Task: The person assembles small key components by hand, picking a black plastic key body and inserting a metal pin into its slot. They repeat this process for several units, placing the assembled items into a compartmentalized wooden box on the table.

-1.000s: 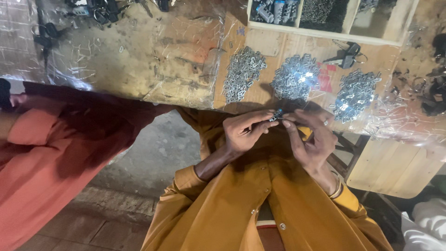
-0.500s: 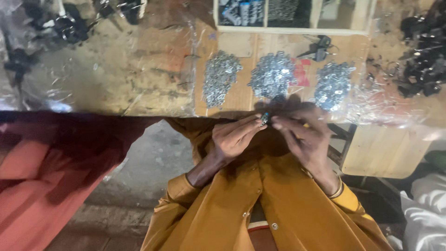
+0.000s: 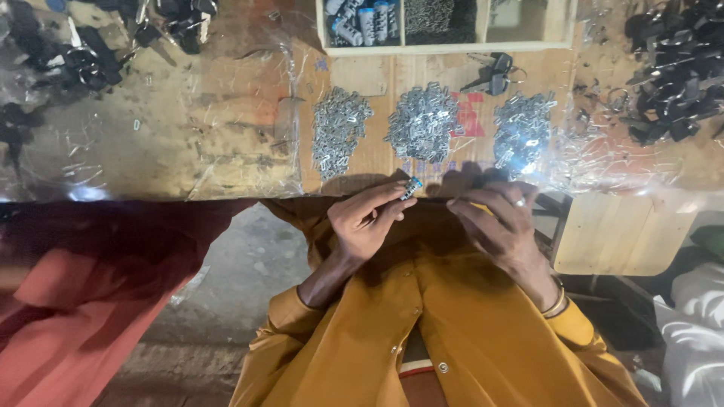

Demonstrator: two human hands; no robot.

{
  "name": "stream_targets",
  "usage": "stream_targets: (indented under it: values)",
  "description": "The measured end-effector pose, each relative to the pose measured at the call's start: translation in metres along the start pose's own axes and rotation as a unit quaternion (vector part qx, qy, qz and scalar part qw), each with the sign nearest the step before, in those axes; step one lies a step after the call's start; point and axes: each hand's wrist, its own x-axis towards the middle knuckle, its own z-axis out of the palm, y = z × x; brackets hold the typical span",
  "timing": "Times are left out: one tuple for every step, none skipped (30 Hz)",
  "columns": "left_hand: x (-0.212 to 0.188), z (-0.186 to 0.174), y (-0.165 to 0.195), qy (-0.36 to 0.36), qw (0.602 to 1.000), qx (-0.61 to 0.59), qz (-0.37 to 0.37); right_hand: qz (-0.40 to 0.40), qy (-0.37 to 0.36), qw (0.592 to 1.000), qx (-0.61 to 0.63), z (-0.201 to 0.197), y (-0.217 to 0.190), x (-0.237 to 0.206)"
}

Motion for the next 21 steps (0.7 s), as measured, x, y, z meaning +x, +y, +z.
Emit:
stream_targets:
  values:
    - [0.0,-0.001,0.0,0.001,1.0,0.006,0.004,0.029,0.017,0.998,0.055,0.004,-0.003,0.001]
    - [0.0,-0.001,0.0,0.001,1.0,0.004,0.003,0.058,0.033,0.992,0.11,0.007,-0.008,0.004]
    - [0.0,-0.001,0.0,0.001,1.0,0.001,0.003,0.087,0.048,0.981,0.165,0.011,-0.014,0.007]
    - [0.0,-0.001,0.001,0.0,1.0,-0.002,0.003,0.093,0.069,0.978,0.175,0.014,-0.019,0.011]
    - [0.001,-0.001,0.0,0.003,1.0,0.002,0.01,0.099,0.09,0.974,0.184,0.018,-0.024,0.015]
    - [0.001,-0.001,0.0,0.005,1.0,0.007,0.018,0.104,0.111,0.969,0.193,0.021,-0.028,0.019]
    - [0.002,-0.002,0.001,0.007,1.0,0.012,0.025,0.102,0.116,0.967,0.204,0.024,-0.031,0.023]
    - [0.002,-0.002,0.001,0.01,0.999,0.026,0.025,0.101,0.122,0.964,0.214,0.027,-0.032,0.027]
    - [0.002,-0.003,0.002,0.013,0.999,0.039,0.024,0.1,0.127,0.961,0.224,0.029,-0.034,0.029]
    - [0.003,-0.003,0.002,0.016,0.998,0.052,0.024,0.104,0.126,0.958,0.235,0.031,-0.035,0.03]
    - [0.004,-0.004,0.002,0.022,0.996,0.076,0.045,0.109,0.124,0.955,0.247,0.033,-0.036,0.031]
    - [0.004,-0.005,0.003,0.028,0.992,0.1,0.066,0.114,0.123,0.952,0.258,0.035,-0.037,0.031]
    - [0.004,-0.005,0.003,0.033,0.988,0.124,0.087,0.138,0.122,0.949,0.255,0.036,-0.038,0.031]
    - [0.004,-0.006,0.004,0.033,0.987,0.132,0.084,0.162,0.121,0.947,0.251,0.037,-0.039,0.031]
    - [0.004,-0.006,0.005,0.032,0.986,0.14,0.082,0.185,0.121,0.943,0.248,0.037,-0.04,0.031]
    - [0.005,-0.006,0.005,0.031,0.985,0.148,0.079,0.179,0.117,0.939,0.269,0.037,-0.041,0.031]
    - [0.006,-0.006,0.005,0.027,0.981,0.162,0.103,0.174,0.114,0.935,0.289,0.036,-0.042,0.03]
    - [0.007,-0.007,0.005,0.023,0.976,0.177,0.127,0.169,0.11,0.93,0.309,0.035,-0.042,0.029]
    - [0.008,-0.007,0.005,0.017,0.97,0.19,0.151,0.129,0.097,0.957,0.24,0.035,-0.041,0.028]
    - [0.009,-0.007,0.005,0.011,0.966,0.203,0.161,0.089,0.084,0.978,0.167,0.034,-0.039,0.027]
    - [0.009,-0.008,0.006,0.005,0.962,0.214,0.172,0.05,0.07,0.992,0.091,0.031,-0.036,0.024]
